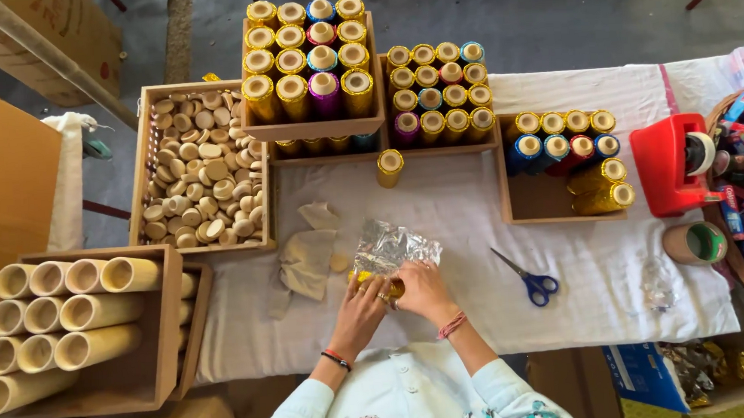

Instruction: The person is manually wrapping small cylindrical firecrackers in gold and silver foil.

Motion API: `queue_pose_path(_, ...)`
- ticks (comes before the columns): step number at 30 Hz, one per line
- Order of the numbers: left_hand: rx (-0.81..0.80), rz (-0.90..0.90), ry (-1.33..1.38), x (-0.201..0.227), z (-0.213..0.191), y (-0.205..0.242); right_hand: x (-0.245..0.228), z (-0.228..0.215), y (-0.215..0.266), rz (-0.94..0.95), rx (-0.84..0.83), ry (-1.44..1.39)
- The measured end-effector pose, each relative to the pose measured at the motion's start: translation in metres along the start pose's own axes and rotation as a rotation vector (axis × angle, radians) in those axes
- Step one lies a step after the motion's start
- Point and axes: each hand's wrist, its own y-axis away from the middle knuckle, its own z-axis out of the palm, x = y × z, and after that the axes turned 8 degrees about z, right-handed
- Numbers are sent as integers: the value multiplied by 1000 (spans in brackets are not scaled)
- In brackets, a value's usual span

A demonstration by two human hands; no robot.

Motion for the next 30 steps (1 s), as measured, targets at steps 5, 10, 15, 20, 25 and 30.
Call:
queue_pose_path(5, -107, 4, 14, -2, 33, 4, 1, -3, 18, -45, 39, -19)
queue_pose_path(10, -113, -20, 62, -2, 29, -1, -15, -22, 47, -135, 281, -51)
queue_pose_path(15, -111, -79, 71, 6, 31, 3, 67, 29, 67, 301, 186, -877)
queue_pose_path(20, -131, -73, 27, 10, 29, 5, 111, 60, 73, 381, 7, -1247)
queue_pose_path(25, -172, -54, -50, 11, 25, 7, 93, 45, 58, 753, -20, -1202)
queue_pose_path(30, -130, -41, -42, 10, 23, 6, 89, 27, 49, 732, -92, -1071)
